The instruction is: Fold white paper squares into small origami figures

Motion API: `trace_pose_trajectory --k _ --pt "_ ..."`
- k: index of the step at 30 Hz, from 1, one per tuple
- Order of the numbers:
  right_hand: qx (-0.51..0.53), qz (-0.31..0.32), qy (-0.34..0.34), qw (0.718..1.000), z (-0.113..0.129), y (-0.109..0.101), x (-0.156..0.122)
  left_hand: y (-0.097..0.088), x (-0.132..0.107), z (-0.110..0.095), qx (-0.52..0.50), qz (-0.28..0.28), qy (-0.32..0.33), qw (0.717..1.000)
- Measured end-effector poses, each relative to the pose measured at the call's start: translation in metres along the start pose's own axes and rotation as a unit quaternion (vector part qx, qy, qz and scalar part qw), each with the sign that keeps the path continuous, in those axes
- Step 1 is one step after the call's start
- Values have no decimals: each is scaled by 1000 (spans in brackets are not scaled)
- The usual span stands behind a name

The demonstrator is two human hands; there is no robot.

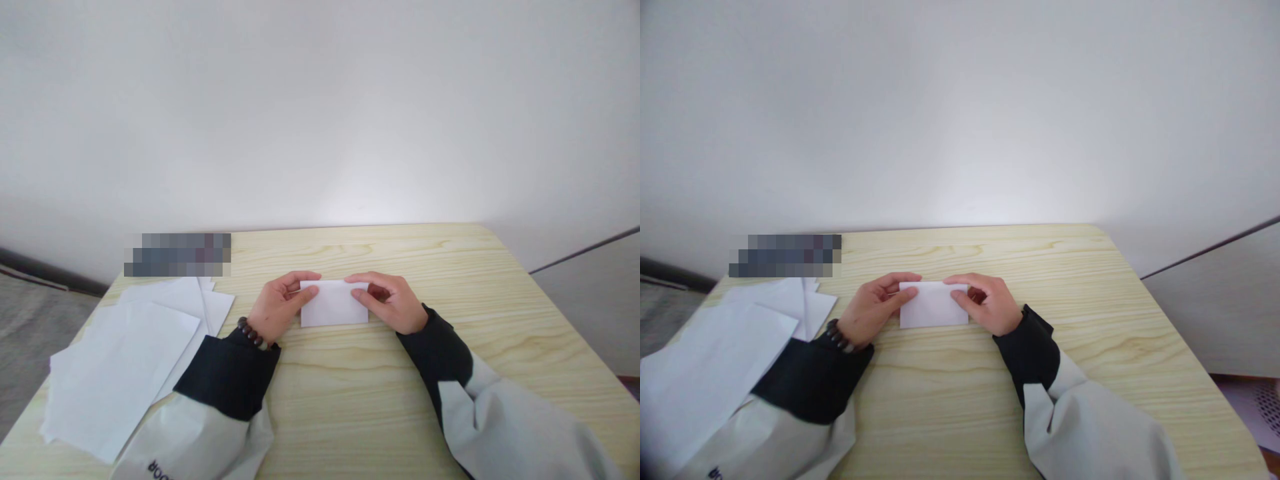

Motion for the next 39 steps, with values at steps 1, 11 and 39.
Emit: trace_pose_trajectory --k 1,11,39 --pt "-4 -2 0 1000 0 0 0 0 0 0 1 -1 -1 1000" --pt "4 -11 10 1000 0 0 0 -1 0 3 -23 -7 -27 999" --pt "38 -59 9 998 -3 0 -1 3 -3 1 -25 -68 -10 997"
Point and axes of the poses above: each hand's wrist, its own x-axis towards the middle knuckle, its own y-axis out of the palm, z = x × y, the point moved 2 cm from there along x, towards the middle knuckle, and after that the axes turned 9 degrees about z, right-handed, at the moved point
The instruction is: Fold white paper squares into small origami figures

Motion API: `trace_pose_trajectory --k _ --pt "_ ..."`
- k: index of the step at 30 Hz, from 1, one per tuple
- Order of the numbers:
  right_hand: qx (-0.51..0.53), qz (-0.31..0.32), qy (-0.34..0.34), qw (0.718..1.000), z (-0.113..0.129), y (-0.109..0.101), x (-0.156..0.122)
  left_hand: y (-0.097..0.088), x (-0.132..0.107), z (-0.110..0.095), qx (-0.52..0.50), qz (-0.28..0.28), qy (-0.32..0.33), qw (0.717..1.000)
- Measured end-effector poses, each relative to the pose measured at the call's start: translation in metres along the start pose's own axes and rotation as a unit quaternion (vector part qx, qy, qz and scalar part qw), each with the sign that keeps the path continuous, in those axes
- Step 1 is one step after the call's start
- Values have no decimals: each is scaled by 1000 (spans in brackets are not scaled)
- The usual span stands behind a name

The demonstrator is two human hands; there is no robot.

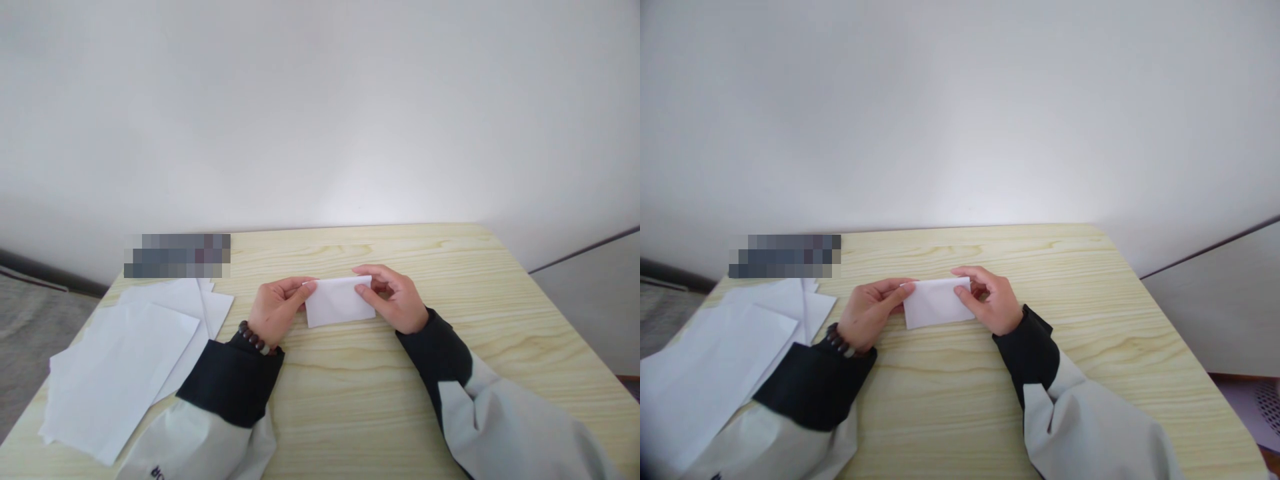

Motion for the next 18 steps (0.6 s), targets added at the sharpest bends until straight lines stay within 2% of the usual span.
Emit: trace_pose_trajectory --k 5,12,18 --pt "21 1 4 1000 -2 0 0 0 1 0 10 9 3 1000" --pt "40 14 16 999 -5 1 -1 1 0 -2 12 -5 5 1000" --pt "-8 10 9 1000 -3 0 0 1 -1 -2 42 -19 7 999"
Point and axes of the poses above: each hand's wrist, its own x-axis towards the middle knuckle, its own y-axis out of the palm, z = x × y, the point moved 2 cm from there along x, towards the middle knuckle, and after that the axes turned 9 degrees about z, right-handed, at the moved point
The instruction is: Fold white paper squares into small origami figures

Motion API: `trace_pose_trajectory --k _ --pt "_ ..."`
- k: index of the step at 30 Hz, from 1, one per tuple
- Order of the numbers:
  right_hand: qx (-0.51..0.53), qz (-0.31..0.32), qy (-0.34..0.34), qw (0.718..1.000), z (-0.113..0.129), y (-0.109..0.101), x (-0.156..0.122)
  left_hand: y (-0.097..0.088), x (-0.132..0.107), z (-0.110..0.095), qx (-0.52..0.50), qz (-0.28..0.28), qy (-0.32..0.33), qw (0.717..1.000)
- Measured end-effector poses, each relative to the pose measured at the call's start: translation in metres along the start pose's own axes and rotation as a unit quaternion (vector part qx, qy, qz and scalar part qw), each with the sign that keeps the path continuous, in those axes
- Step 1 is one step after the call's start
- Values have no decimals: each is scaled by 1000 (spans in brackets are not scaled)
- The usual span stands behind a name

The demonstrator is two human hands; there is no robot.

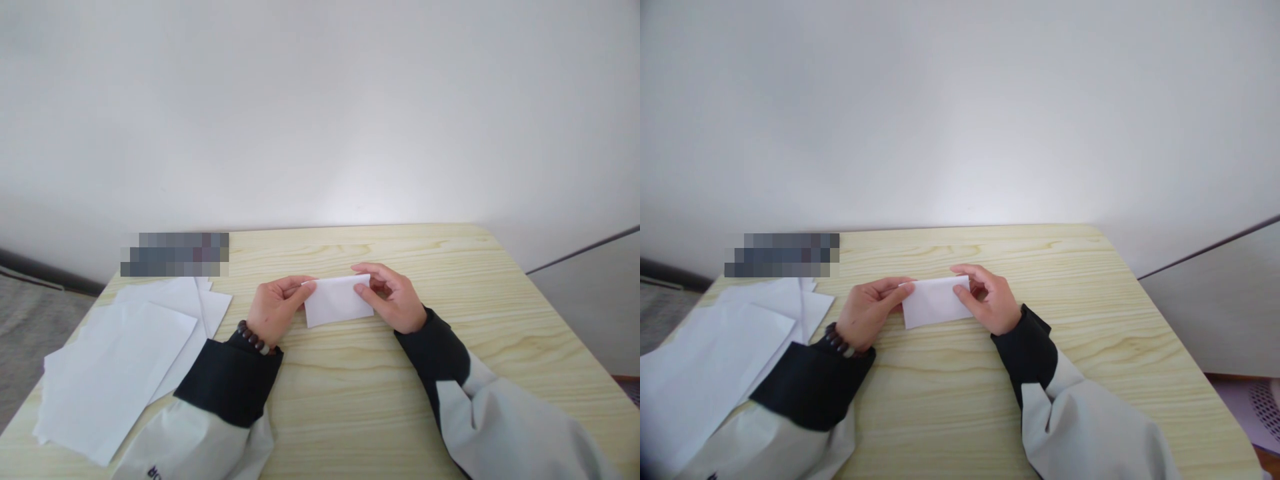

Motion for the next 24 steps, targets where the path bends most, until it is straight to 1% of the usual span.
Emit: trace_pose_trajectory --k 3,5,7,9,12,15,18,21,24 --pt "-70 -13 -31 997 7 -2 0 1 -1 -1 33 -16 2 999" --pt "-109 -27 -70 991 15 -2 1 2 -3 -3 57 -22 10 998" --pt "-151 -64 -109 980 24 -2 1 3 -4 -4 75 -25 23 997" --pt "-190 -87 -128 969 32 -1 2 5 -5 -5 91 -26 37 995" --pt "-238 -92 -133 958 42 2 3 9 -7 -9 124 -34 68 989" --pt "-269 -77 -135 950 52 4 4 12 -12 -14 171 -44 111 978" --pt "-278 -60 -139 948 60 6 4 17 -17 -20 211 -42 149 965" --pt "-274 -58 -140 950 65 8 4 20 -20 -23 229 -39 159 960" --pt "-268 -61 -141 951 68 11 4 21 -20 -22 226 -31 153 962"
Point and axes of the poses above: each hand's wrist, its own x-axis towards the middle knuckle, its own y-axis out of the palm, z = x × y, the point moved 2 cm from there along x, towards the middle knuckle, and after that the axes turned 9 degrees about z, right-handed, at the moved point
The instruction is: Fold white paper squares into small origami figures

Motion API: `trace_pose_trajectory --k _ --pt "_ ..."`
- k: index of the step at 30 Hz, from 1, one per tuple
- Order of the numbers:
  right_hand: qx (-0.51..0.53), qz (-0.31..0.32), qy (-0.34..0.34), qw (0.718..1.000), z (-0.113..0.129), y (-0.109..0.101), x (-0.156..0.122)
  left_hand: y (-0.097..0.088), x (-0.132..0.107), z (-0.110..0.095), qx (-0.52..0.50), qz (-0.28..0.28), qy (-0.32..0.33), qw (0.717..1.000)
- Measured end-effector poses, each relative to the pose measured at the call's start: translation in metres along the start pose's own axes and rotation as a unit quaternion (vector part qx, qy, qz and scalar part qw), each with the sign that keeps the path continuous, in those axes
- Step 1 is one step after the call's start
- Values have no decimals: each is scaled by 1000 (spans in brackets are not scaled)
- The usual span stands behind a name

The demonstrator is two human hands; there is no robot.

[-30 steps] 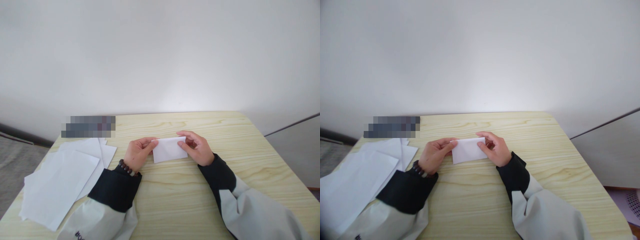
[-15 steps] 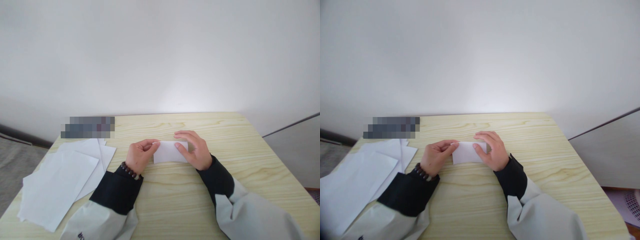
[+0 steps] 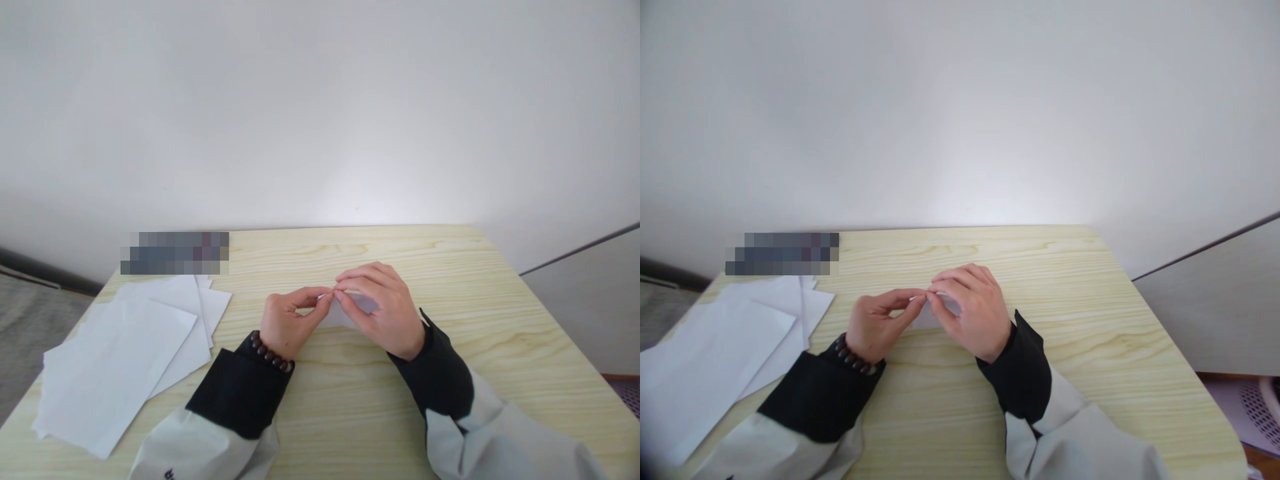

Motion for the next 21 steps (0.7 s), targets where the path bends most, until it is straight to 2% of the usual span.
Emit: trace_pose_trajectory --k 6,13,21 --pt "-10 -1 1 1000 1 2 0 2 1 3 -35 14 -12 999" --pt "3 61 -10 998 -4 5 1 4 1 4 -50 34 -22 998" --pt "17 87 -23 996 -8 3 2 3 2 11 -98 48 -46 993"
Point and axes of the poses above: each hand's wrist, its own x-axis towards the middle knuckle, its own y-axis out of the palm, z = x × y, the point moved 2 cm from there along x, towards the middle knuckle, and after that the axes turned 9 degrees about z, right-handed, at the moved point
